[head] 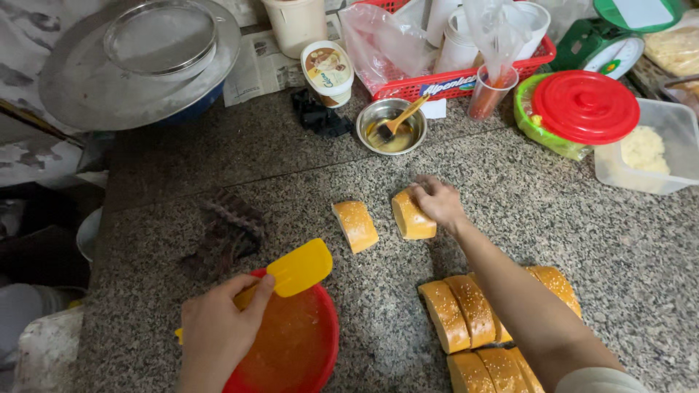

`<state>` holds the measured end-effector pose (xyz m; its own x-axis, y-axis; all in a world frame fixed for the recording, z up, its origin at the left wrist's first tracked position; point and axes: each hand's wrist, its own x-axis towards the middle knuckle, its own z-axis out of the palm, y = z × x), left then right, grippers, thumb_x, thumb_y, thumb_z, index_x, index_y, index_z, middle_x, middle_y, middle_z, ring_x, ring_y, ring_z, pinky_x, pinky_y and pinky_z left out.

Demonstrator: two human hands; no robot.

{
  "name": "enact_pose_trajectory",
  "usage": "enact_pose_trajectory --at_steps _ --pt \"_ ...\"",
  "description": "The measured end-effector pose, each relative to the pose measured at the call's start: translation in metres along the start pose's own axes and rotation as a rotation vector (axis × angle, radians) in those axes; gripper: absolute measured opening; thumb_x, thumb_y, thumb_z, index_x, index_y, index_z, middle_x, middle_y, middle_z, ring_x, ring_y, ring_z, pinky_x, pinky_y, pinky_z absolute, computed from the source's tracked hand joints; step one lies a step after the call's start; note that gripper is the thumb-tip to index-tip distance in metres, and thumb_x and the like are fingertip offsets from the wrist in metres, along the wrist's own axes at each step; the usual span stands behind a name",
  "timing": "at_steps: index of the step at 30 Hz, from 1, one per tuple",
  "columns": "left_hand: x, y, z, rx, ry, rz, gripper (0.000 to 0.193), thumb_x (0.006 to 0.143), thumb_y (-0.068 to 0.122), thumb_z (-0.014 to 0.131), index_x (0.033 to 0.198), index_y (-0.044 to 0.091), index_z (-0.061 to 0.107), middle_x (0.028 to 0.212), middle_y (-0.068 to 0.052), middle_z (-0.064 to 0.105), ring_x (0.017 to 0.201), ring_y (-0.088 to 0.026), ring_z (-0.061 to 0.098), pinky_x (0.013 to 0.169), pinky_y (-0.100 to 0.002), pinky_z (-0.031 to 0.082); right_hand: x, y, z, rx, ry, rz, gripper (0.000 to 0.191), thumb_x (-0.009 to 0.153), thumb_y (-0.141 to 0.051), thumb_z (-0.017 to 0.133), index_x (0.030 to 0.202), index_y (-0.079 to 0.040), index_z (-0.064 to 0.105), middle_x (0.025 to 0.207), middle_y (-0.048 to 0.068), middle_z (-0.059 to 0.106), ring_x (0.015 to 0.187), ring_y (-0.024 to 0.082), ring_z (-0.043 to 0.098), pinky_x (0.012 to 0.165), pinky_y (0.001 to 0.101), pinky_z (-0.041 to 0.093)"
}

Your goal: The person repeatedly brushes a yellow liquid onto the cut surfaces of sliced bread rolls using a yellow silicone brush. They handle the rolls one at a time, dip the brush into a red bowl, apply the liquid, and place the roll back on the counter.

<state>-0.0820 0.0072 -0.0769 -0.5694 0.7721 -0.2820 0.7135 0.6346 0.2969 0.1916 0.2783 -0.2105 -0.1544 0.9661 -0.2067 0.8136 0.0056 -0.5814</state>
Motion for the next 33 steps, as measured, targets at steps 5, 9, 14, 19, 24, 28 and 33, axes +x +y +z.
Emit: enact_pose_trajectory --at_steps 5,9,14,19,24,28,33 --pt "-0.001 -0.003 -0.011 -0.01 0.072 0.043 0.041 0.089 0.054 0.062 0.102 0.02 0.081 0.079 -0.008 0.08 0.08 -0.027 0.077 0.095 -0.04 0.048 -0.02 -0.018 0.0 0.053 0.16 -0.268 0.053 0.094 -0.042 0.06 0.14 -0.017 0.06 0.118 0.02 0.072 0.117 0.041 0.063 0.103 0.0499 0.05" --pt "-0.008 -0.004 -0.017 0.024 0.05 0.018 0.041 0.091 0.056 0.06 0.101 0.021 0.08 0.073 -0.009 0.079 0.076 -0.026 0.076 0.099 -0.041 0.046 -0.043 -0.054 0.034 0.004 -0.078 -0.352 0.075 0.092 -0.048 0.063 0.152 -0.008 0.042 0.133 0.031 0.057 0.123 0.045 0.056 0.106 0.0497 0.049" --pt "-0.021 -0.021 -0.015 -0.038 0.199 0.173 0.04 0.088 0.055 0.064 0.094 0.019 0.081 0.072 -0.009 0.076 0.073 -0.029 0.074 0.091 -0.045 0.045 -0.057 -0.086 0.07 -0.339 -0.168 -0.226 0.108 0.088 -0.059 0.072 0.16 -0.004 0.012 0.143 0.034 0.041 0.134 0.046 0.042 0.111 0.0488 0.042" --pt "-0.034 -0.048 -0.019 -0.004 -0.006 0.002 0.041 0.09 0.057 0.061 0.101 0.022 0.079 0.064 -0.011 0.078 0.068 -0.027 0.076 0.104 -0.041 0.043 -0.066 -0.091 0.076 -0.23 -0.086 -0.142 0.102 0.084 -0.044 0.076 0.159 -0.005 0.018 0.141 0.029 0.049 0.134 0.042 0.049 0.109 0.0479 0.047" --pt "-0.037 -0.064 -0.023 -0.074 0.126 0.13 0.04 0.088 0.055 0.063 0.099 0.021 0.081 0.073 -0.005 0.079 0.071 -0.026 0.076 0.094 -0.044 0.046 -0.072 -0.073 0.05 0.398 -0.12 -0.136 0.094 0.079 -0.032 0.075 0.154 -0.003 0.026 0.126 0.024 0.063 0.116 0.037 0.065 0.103 0.0468 0.054" --pt "-0.031 -0.064 -0.021 -0.034 0.188 0.24 0.039 0.087 0.054 0.065 0.1 0.021 0.081 0.075 -0.007 0.078 0.074 -0.028 0.075 0.092 -0.045 0.045 -0.094 -0.053 0.018 1.167 -0.318 0.087 0.07 0.083 -0.025 0.064 0.147 0.001 0.05 0.132 0.019 0.064 0.12 0.033 0.063 0.101 0.0545 0.052" --pt "-0.029 -0.044 -0.017 0.007 0.227 0.416 0.034 0.087 0.048 0.067 0.091 0.017 0.079 0.074 -0.009 0.077 0.069 -0.028 0.073 0.084 -0.045 0.044 -0.153 -0.036 -0.02 1.706 -0.551 0.032 0.069 0.087 -0.029 0.057 0.148 0.0 0.046 0.144 0.023 0.058 0.125 0.039 0.06 0.108 0.0591 0.047"
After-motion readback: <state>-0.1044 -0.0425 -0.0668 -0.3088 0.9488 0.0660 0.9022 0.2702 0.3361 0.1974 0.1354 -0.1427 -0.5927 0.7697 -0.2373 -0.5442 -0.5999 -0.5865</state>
